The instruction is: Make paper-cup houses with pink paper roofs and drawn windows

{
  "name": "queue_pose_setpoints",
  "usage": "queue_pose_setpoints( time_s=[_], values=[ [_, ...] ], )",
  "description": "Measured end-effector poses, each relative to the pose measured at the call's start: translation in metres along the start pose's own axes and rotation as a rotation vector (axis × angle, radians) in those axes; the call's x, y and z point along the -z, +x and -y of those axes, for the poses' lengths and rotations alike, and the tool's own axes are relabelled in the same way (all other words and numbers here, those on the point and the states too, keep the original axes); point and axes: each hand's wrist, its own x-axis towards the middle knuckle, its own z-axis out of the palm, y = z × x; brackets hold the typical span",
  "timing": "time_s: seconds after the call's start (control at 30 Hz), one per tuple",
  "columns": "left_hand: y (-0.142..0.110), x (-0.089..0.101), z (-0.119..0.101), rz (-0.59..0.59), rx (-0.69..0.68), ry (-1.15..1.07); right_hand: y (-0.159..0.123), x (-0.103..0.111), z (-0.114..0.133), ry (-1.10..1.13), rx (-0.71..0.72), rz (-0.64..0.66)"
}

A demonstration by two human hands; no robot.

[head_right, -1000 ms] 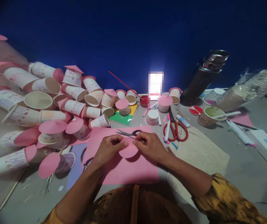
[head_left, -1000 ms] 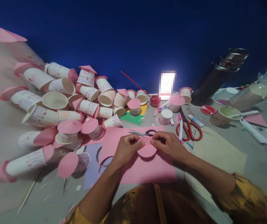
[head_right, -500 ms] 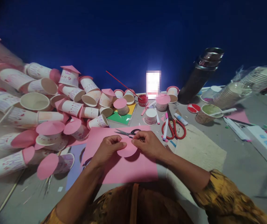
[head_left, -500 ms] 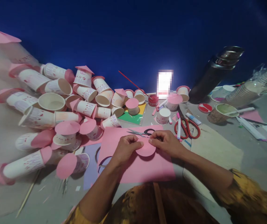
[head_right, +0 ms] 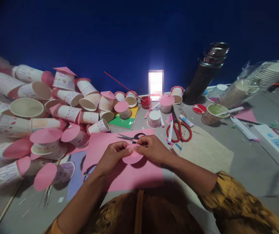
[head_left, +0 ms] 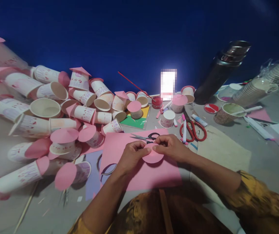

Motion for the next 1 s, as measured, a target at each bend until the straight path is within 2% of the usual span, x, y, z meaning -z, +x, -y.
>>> queue_pose_setpoints(
  time_s=[0.2,0.5,0.83,1.0],
  values=[
    [-0.003,-0.003,-0.009,0.007,0.085,-0.078,0.003,0.003,-0.002,0.079,-0.024,0.051],
    [-0.003,-0.004,-0.007,-0.074,-0.042,0.088,0.004,0.003,-0.004,0.061,-0.058,0.061],
    [-0.001,0.002,0.005,-0.055,-0.056,0.131,0.002,0.0,-0.001,-0.002,-0.011,0.028],
    [0.001,0.004,0.008,-0.007,-0.074,0.1,0.003,0.0,-0.005,-0.01,0.018,-0.001]
  ],
)
